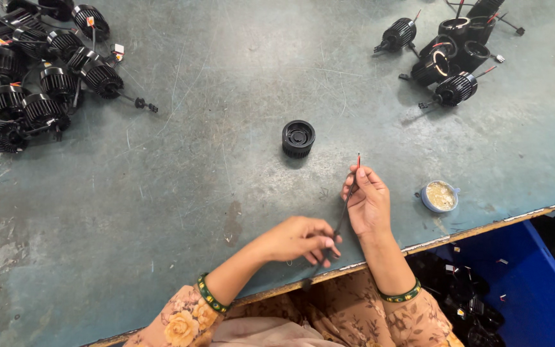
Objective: The person assembles small black cylindrical electronic components by inserting wires into their openings, applying a paste-like substance to the wire ends, and placing the finished units into a blue bin. The person handles multiple components one at a time, repeating the same sequence of actions.
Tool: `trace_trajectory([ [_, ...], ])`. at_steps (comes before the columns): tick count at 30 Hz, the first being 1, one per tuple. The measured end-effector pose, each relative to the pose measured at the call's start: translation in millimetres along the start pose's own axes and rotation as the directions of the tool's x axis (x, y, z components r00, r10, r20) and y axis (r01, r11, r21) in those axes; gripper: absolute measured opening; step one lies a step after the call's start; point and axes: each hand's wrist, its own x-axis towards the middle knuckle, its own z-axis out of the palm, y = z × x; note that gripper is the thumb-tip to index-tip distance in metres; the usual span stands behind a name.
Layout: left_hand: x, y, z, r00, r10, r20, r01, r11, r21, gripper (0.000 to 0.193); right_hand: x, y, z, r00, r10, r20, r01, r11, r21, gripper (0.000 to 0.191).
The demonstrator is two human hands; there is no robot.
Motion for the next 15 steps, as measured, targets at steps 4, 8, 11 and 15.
trace_trajectory([
  [4, -0.6, 1.3, 13.0, 0.999, 0.030, 0.019, -0.030, 0.999, 0.019, 0.033, -1.3, -0.2, 2.6, 0.999, 0.022, 0.024, -0.022, 1.000, 0.008, 0.015],
  [8, 4.8, 1.3, 9.2, 0.976, -0.031, -0.213, 0.025, 0.999, -0.030, 0.034, -3.7, 2.6, 4.0, 0.995, 0.022, 0.102, -0.012, 0.996, -0.092, 0.014],
  [11, 5.3, -1.4, 3.0, 0.983, 0.026, -0.180, -0.034, 0.999, -0.040, 0.033, -4.4, 4.1, 3.7, 0.994, 0.031, 0.109, -0.019, 0.994, -0.112, 0.013],
  [15, 7.0, -4.0, 6.0, 0.983, 0.078, -0.164, -0.086, 0.995, -0.040, 0.027, -1.2, 4.6, -0.9, 0.996, -0.017, 0.090, 0.026, 0.995, -0.094, 0.013],
])
